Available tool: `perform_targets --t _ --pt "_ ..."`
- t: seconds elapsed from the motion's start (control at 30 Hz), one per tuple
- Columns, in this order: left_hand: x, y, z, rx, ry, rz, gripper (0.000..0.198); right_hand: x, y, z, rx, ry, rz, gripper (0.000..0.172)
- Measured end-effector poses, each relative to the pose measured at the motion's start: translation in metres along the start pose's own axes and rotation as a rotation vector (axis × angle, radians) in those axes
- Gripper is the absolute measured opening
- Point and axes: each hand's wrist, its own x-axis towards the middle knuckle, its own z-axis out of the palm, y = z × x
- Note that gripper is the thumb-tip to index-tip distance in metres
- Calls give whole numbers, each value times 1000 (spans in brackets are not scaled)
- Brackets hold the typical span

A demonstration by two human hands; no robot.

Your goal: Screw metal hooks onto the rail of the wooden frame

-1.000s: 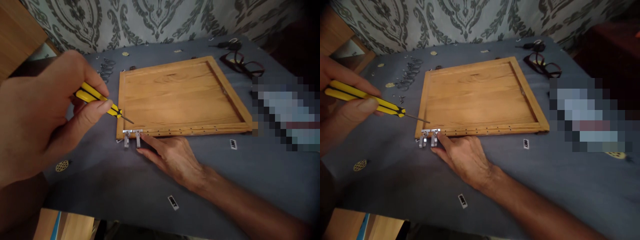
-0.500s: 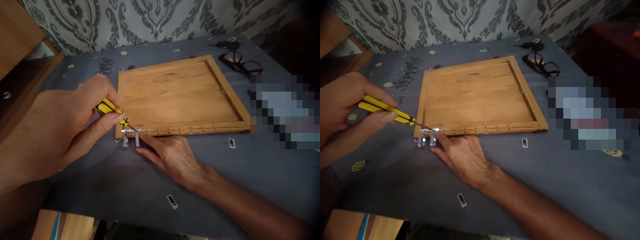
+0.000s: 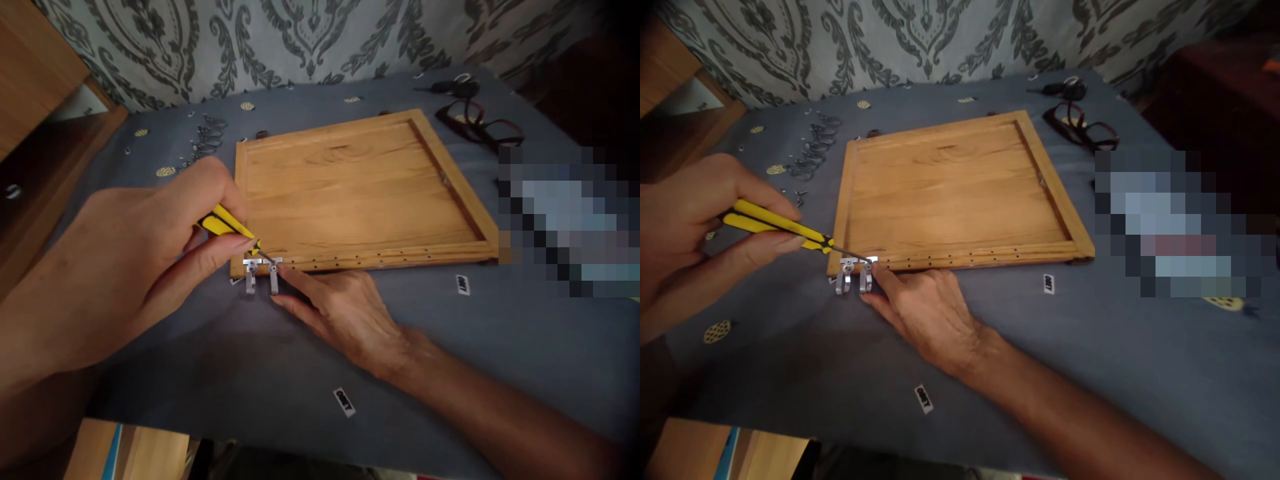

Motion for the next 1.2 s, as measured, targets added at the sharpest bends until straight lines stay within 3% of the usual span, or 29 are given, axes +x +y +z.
perform_targets --t 0.3,0.97,1.2 --pt "4 2 3 -13 49 43 29 0 0 0 -1 41 -18 30" --pt "6 -4 1 -17 -78 82 27 2 -2 -2 25 -53 31 29" --pt "8 -2 0 -2 -82 114 25 1 -1 -2 19 -32 19 29"
